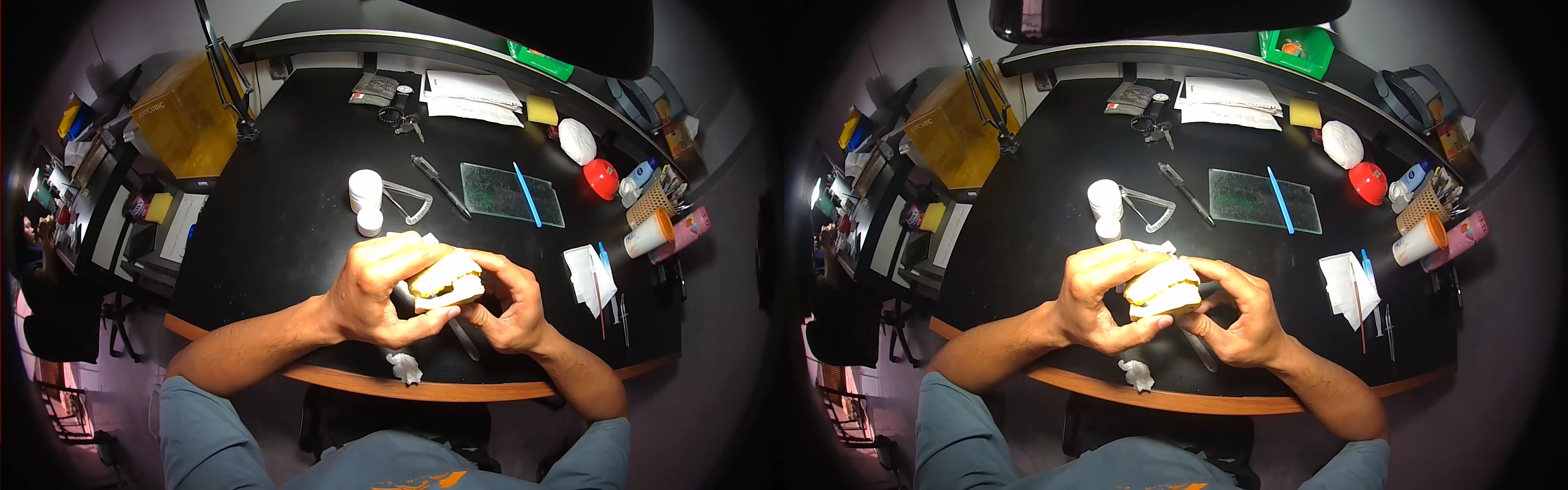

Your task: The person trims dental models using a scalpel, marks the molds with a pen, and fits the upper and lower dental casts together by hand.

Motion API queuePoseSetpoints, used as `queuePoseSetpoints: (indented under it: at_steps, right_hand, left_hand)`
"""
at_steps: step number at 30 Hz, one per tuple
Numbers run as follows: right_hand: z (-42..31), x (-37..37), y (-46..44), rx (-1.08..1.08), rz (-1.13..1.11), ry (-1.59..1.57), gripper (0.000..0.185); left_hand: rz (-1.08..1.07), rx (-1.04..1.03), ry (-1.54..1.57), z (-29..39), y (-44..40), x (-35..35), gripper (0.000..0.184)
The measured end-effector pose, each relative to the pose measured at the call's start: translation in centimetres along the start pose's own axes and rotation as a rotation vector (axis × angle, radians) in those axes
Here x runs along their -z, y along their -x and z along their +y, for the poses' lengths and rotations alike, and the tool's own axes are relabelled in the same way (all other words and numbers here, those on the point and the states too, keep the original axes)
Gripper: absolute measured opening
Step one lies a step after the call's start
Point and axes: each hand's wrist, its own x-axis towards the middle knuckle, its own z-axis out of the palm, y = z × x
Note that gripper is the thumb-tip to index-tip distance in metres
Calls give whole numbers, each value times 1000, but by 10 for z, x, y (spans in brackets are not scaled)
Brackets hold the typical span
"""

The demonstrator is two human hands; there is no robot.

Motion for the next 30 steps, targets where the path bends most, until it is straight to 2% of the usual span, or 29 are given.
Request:
queuePoseSetpoints:
  at_steps: [24, 30]
  right_hand:
    - [-3, -1, -1, 60, 18, 122, 58]
    - [-7, 2, -4, 153, 119, 160, 62]
  left_hand:
    - [-84, 63, -24, -2, 1, 6, 51]
    - [-133, 0, -52, -2, -8, 12, 54]
